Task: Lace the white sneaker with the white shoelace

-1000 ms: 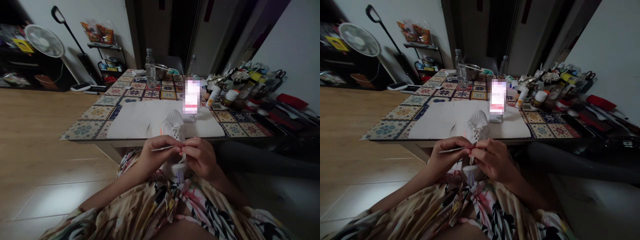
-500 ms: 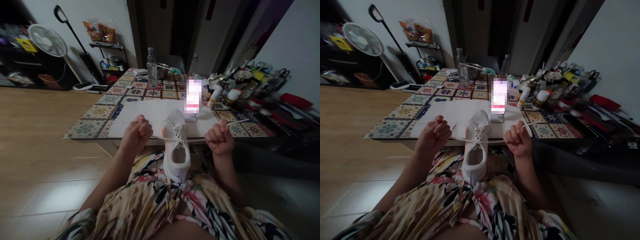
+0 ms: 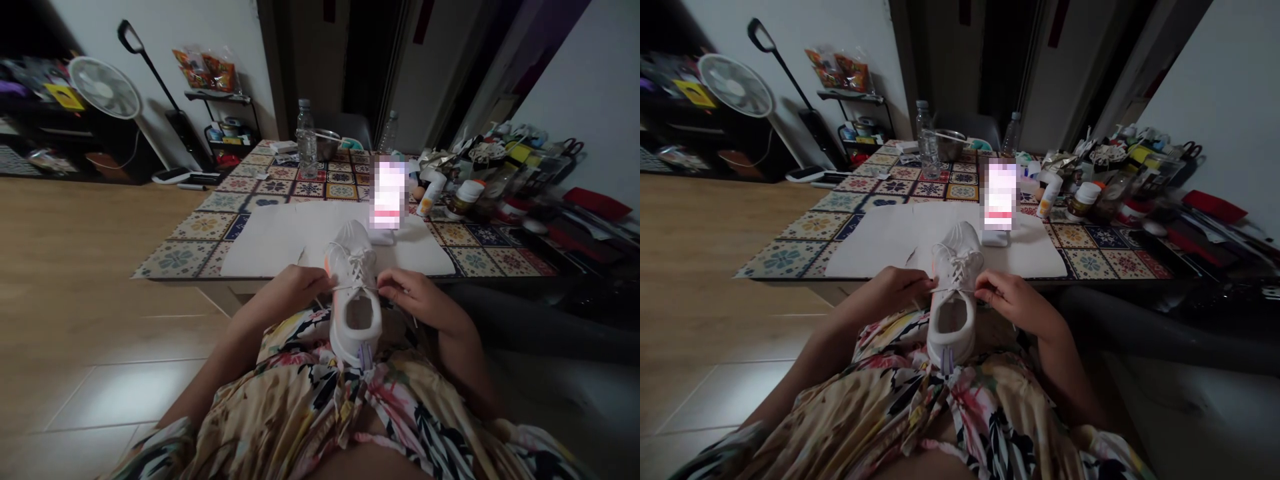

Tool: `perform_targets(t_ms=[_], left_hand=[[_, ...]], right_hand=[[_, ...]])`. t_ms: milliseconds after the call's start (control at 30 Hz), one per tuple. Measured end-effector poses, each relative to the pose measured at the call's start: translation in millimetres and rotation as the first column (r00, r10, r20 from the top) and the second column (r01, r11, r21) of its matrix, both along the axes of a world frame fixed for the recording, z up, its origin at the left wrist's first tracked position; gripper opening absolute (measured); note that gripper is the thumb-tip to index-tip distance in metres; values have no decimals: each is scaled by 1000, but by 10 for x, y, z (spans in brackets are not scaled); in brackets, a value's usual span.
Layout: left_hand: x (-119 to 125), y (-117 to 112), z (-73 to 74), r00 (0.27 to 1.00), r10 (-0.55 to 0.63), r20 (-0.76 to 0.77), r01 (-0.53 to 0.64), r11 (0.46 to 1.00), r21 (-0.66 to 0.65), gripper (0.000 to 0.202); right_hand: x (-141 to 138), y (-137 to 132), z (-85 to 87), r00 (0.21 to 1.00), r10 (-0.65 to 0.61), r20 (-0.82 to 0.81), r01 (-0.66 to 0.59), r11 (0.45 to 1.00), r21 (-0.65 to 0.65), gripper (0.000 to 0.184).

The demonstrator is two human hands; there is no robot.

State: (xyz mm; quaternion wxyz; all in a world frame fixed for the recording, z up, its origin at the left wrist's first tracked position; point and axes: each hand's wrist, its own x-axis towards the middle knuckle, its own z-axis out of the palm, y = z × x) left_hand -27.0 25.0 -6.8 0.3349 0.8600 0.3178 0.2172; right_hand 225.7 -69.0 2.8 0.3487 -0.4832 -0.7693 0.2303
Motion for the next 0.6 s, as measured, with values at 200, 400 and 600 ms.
perform_targets(t_ms=[200, 400, 600], left_hand=[[-143, 112, 11, 967, -225, 124, 242, 960, -144, 27], [-105, 72, 60, 814, -291, 502, 413, 898, -149, 23], [325, -80, -94, 657, 64, 751, 392, 822, -413, 35]], right_hand=[[170, 71, -34, 977, 196, -82, -197, 980, -8, 26], [139, 115, -115, 858, 248, -451, -239, 968, 78, 29], [-277, 122, -205, 637, 154, -755, -197, 980, 33, 31]])
